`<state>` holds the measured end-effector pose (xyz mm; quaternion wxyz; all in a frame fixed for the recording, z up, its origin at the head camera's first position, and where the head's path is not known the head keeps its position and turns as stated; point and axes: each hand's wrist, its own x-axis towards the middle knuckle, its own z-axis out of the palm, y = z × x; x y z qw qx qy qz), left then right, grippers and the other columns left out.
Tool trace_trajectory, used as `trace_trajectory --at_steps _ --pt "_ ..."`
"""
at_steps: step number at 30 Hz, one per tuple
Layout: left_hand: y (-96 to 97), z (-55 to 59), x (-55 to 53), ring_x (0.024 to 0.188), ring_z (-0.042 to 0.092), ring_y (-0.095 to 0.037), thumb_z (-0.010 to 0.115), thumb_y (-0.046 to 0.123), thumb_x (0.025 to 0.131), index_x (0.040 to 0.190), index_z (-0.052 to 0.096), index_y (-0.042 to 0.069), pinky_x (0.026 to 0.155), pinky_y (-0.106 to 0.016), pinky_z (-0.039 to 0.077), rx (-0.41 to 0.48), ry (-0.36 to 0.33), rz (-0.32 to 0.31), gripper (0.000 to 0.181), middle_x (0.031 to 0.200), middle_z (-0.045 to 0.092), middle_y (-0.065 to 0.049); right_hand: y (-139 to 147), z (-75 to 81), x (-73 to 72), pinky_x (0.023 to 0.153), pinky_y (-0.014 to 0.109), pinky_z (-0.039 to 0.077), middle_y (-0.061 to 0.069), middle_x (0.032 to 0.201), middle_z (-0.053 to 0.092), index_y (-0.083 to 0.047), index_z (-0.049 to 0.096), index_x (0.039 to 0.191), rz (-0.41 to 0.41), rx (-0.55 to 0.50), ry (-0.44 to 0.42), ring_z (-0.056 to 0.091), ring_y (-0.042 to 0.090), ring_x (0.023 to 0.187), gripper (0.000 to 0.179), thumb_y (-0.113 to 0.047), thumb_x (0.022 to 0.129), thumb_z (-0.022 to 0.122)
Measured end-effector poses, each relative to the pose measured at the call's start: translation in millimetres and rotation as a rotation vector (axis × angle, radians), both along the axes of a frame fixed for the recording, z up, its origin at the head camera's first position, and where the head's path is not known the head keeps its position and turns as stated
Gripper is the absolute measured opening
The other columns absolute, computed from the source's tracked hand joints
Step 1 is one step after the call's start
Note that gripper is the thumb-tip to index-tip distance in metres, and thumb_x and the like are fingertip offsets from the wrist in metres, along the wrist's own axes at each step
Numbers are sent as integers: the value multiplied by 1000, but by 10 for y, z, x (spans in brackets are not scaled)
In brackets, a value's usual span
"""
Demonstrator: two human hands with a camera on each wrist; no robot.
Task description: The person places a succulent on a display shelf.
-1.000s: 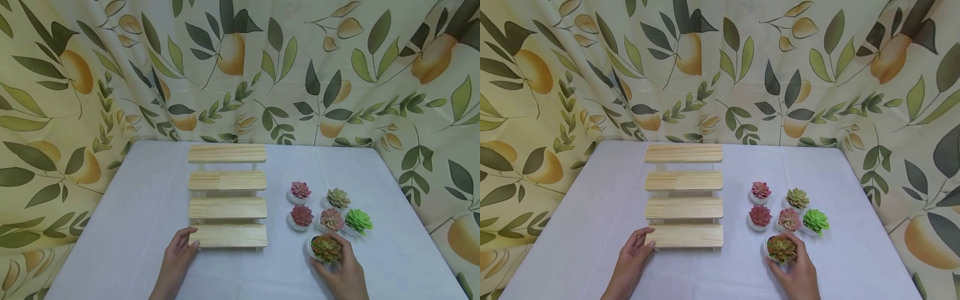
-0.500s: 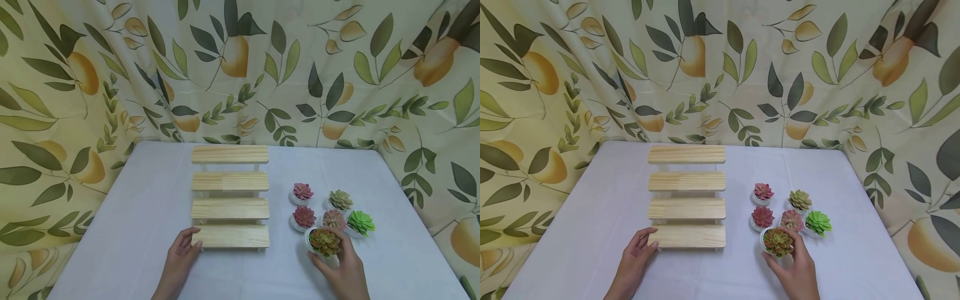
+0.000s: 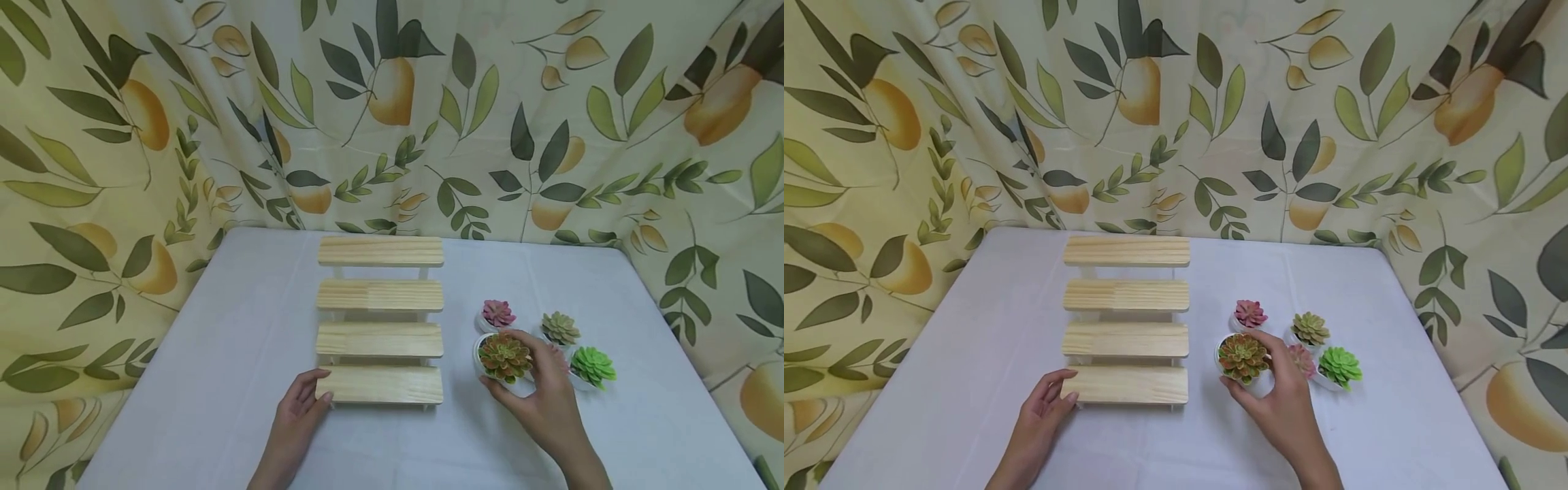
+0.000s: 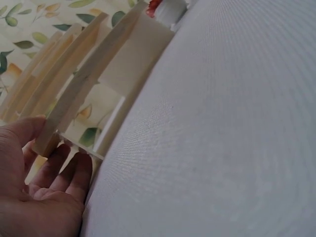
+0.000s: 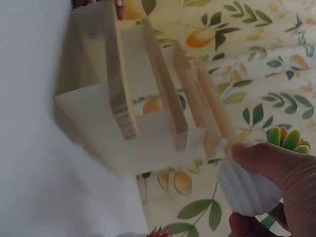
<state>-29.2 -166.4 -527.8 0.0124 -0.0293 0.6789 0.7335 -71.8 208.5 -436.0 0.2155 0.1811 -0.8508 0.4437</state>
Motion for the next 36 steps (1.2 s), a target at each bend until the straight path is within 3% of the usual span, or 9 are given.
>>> trace_trajectory --at_steps 1,3,8,9,12,17,22,24,36 --pt "-2 2 -2 153 21 -31 73 20 99 138 56 13 115 -30 27 0 0 1 43 163 35 -10 -19 27 -22 103 13 42 10 132 63 -3 57 139 10 -7 3 56 5 121 89 8 61 98" --pt "-1 3 -8 153 22 -31 73 20 99 138 57 13 115 -31 28 -12 2 2 43 162 36 -11 -56 75 -64 104 12 34 9 131 64 -4 58 138 9 0 22 57 5 121 89 5 60 99" --pt "10 9 -24 151 27 -31 74 21 98 137 58 14 115 -32 29 -34 0 17 43 161 39 -12 -133 179 -152 106 13 38 11 141 58 -4 57 139 99 -99 -40 55 13 131 85 8 65 96" --pt "11 9 -25 151 27 -30 74 21 97 137 58 13 115 -32 30 -29 -2 19 43 160 39 -12 -149 200 -170 104 15 43 11 144 56 -4 56 140 116 -118 -61 53 15 133 84 10 66 95" --pt "16 11 -26 150 29 -30 75 20 97 136 58 13 114 -30 32 -19 -5 26 43 160 40 -13 -211 274 -224 95 20 54 10 145 53 -5 55 140 173 -175 -99 57 18 128 82 12 69 92" --pt "14 11 -22 150 31 -29 75 19 97 136 58 12 113 -28 34 0 -5 25 43 159 41 -13 -335 402 -350 78 18 58 8 137 56 -8 56 139 203 -189 -88 63 16 114 80 11 70 91" --pt "8 -2 -33 152 25 -32 74 18 97 137 58 11 114 -30 31 6 8 11 43 161 38 -14 -477 484 -543 83 16 54 4 136 58 -8 57 139 193 -185 -78 62 15 114 77 7 72 92" --pt "1 -8 -41 151 25 -31 75 19 96 136 59 11 114 -29 33 8 0 17 44 160 40 -14 -553 506 -633 95 19 52 4 136 58 -6 56 139 212 -212 -98 61 17 116 74 5 75 91" --pt "-13 -25 -57 151 28 -32 74 25 98 137 57 13 114 -28 33 -13 -7 -9 45 161 39 -15 -902 595 -1022 104 28 50 6 132 60 -4 56 139 238 -221 -151 59 22 122 67 -8 82 90"
